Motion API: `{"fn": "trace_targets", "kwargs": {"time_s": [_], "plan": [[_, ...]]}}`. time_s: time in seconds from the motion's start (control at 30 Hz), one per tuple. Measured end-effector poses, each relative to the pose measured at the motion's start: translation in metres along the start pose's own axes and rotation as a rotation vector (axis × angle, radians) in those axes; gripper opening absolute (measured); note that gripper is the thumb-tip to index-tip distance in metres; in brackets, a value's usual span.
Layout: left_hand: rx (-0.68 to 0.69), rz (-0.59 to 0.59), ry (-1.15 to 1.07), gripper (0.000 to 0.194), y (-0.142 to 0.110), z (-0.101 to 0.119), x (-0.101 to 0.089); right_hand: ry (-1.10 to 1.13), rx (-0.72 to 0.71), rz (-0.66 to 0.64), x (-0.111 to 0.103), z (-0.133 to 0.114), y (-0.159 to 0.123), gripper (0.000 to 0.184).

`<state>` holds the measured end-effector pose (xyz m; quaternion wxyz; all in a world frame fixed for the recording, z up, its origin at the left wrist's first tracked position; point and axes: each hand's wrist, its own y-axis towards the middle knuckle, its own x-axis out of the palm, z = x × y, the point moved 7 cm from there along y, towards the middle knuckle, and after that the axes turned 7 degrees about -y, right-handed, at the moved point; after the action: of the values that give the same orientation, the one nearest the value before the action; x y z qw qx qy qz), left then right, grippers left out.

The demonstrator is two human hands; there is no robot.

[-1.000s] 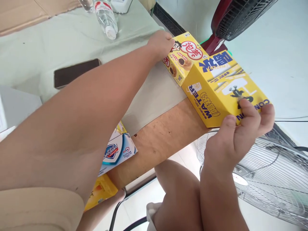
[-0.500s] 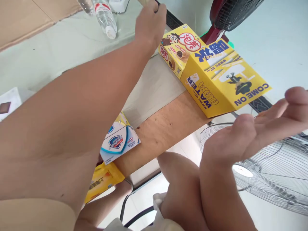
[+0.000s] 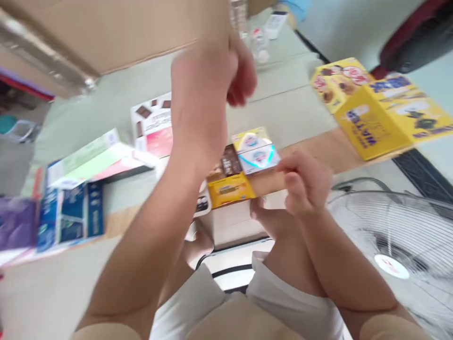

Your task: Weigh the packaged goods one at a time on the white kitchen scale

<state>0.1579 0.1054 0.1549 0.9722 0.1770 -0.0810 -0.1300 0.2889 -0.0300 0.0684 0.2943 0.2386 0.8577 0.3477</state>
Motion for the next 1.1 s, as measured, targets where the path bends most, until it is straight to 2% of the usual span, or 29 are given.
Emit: {"fn": "trace_targets", "kwargs": {"time_s": [0.07, 0.1, 0.2, 0.3, 0.4, 0.47, 0.6, 0.67, 0.73, 0.83, 0.93, 1.0, 1.03, 1.1], "plan": [[0.164, -0.079, 0.089, 0.032, -0.053, 0.022, -0.056, -0.008, -0.039, 0.024, 0.015, -0.014, -0.003, 0.030], [0.223, -0.028, 0.109, 0.031, -0.077, 0.029, -0.088, 0.005, -0.055, 0.027, 0.025, -0.022, -0.004, 0.031], [0.242, 0.140, 0.150, 0.036, -0.131, 0.028, -0.174, 0.065, -0.092, -0.043, 0.067, -0.053, -0.007, 0.029], [0.199, 0.350, 0.137, 0.037, -0.157, 0.010, -0.240, 0.094, -0.119, -0.156, 0.113, -0.087, -0.010, 0.023], [0.150, 0.560, 0.172, 0.031, -0.162, -0.008, -0.285, 0.077, -0.080, -0.237, 0.157, -0.107, -0.006, 0.016], [0.153, 0.637, 0.221, 0.023, -0.160, -0.013, -0.301, 0.051, -0.041, -0.307, 0.187, -0.113, -0.001, 0.012], [0.183, 0.595, 0.248, 0.023, -0.160, -0.018, -0.312, 0.087, 0.014, -0.417, 0.237, -0.127, 0.011, 0.010], [0.195, 0.626, 0.259, 0.026, -0.170, -0.015, -0.318, 0.142, 0.042, -0.459, 0.258, -0.139, 0.013, 0.011], [0.228, 0.696, 0.297, 0.026, -0.184, -0.003, -0.322, 0.195, 0.061, -0.513, 0.275, -0.155, 0.011, 0.011], [0.343, 0.791, 0.413, 0.026, -0.203, 0.028, -0.327, 0.263, 0.063, -0.603, 0.299, -0.182, 0.002, 0.012], [0.576, 1.060, 0.567, 0.025, -0.231, 0.063, -0.343, 0.360, 0.046, -0.662, 0.317, -0.211, -0.016, 0.017], [0.715, 1.269, 0.634, 0.021, -0.254, 0.074, -0.363, 0.428, 0.017, -0.706, 0.327, -0.230, -0.030, 0.022], [0.742, 1.345, 0.637, 0.022, -0.265, 0.074, -0.376, 0.452, -0.003, -0.735, 0.332, -0.240, -0.038, 0.025], [0.698, 1.430, 0.562, 0.033, -0.280, 0.066, -0.408, 0.469, -0.047, -0.798, 0.341, -0.257, -0.051, 0.034]]}}
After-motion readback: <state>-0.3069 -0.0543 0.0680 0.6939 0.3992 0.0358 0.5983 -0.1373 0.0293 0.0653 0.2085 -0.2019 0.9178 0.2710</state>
